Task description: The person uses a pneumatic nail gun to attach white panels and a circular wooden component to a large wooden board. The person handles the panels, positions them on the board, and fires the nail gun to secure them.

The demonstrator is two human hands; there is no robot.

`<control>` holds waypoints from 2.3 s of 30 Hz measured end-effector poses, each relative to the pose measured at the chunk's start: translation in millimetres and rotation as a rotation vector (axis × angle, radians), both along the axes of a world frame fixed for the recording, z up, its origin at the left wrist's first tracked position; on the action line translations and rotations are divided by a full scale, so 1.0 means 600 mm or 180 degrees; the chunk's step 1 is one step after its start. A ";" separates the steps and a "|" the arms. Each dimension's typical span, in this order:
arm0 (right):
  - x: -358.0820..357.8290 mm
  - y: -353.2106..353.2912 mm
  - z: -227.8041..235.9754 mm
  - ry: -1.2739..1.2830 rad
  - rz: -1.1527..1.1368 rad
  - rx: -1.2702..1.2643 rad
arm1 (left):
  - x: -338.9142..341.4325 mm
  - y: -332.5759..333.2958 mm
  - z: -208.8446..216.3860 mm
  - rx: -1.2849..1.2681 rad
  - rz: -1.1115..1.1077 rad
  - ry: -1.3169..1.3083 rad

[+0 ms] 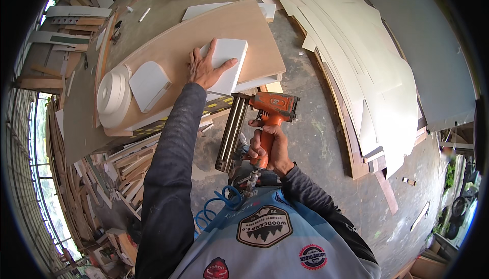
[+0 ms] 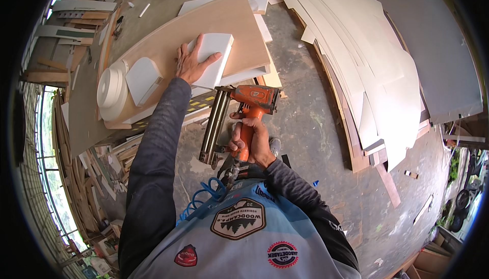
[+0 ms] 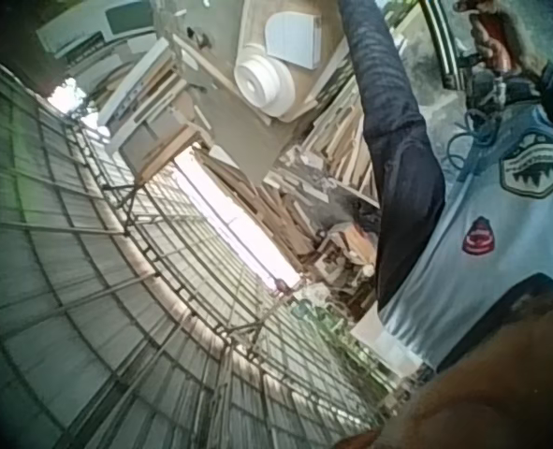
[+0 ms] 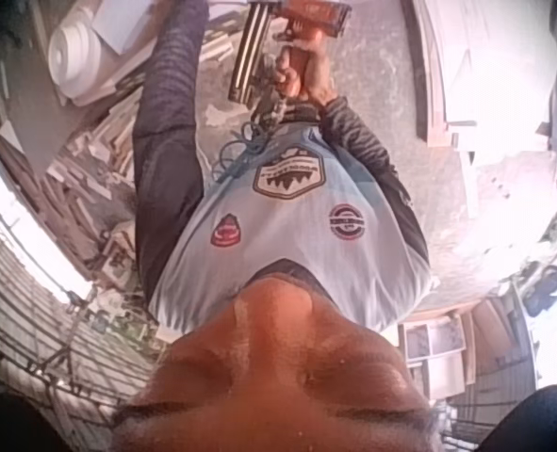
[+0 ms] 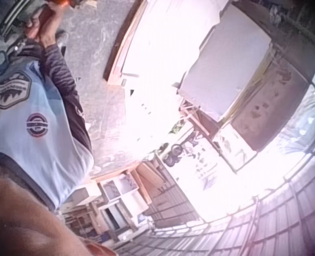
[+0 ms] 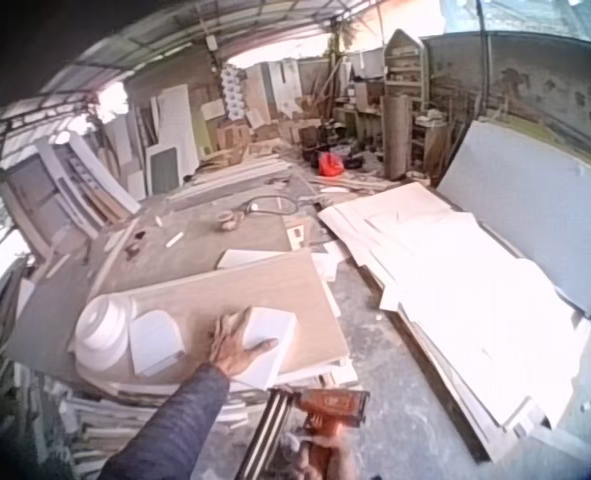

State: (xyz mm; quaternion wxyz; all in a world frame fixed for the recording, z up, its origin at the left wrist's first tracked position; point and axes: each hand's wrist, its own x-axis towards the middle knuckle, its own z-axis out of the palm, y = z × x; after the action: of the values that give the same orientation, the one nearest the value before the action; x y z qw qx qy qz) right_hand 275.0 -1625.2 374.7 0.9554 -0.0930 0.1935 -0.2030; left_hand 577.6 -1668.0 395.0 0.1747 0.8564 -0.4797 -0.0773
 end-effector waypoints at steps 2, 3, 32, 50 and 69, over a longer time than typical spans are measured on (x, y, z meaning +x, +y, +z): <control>0.002 0.001 -0.002 -0.0003 -0.0003 -0.0002 | -0.001 0.001 0.001 -0.0001 0.0004 0.0033; 0.002 0.002 -0.003 -0.0006 -0.0003 -0.0001 | -0.001 0.003 0.001 -0.0019 -0.0001 0.0025; 0.001 -0.001 -0.010 -0.0041 0.0146 0.0043 | 0.003 0.003 -0.005 -0.0004 0.0009 -0.0091; -0.005 -0.004 -0.016 0.0030 0.0224 0.0043 | -0.012 0.003 0.010 0.0058 -0.0013 -0.0038; -0.060 -0.018 -0.034 0.0706 -0.0899 0.0325 | 0.042 -0.052 0.033 0.1233 0.0068 0.0189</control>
State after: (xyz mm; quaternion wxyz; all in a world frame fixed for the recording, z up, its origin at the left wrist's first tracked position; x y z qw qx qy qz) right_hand 239.1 -1636.1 354.3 0.8937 -0.0382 0.3188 -0.3135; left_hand 602.9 -1699.4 414.5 0.0216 0.8764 -0.4413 -0.1916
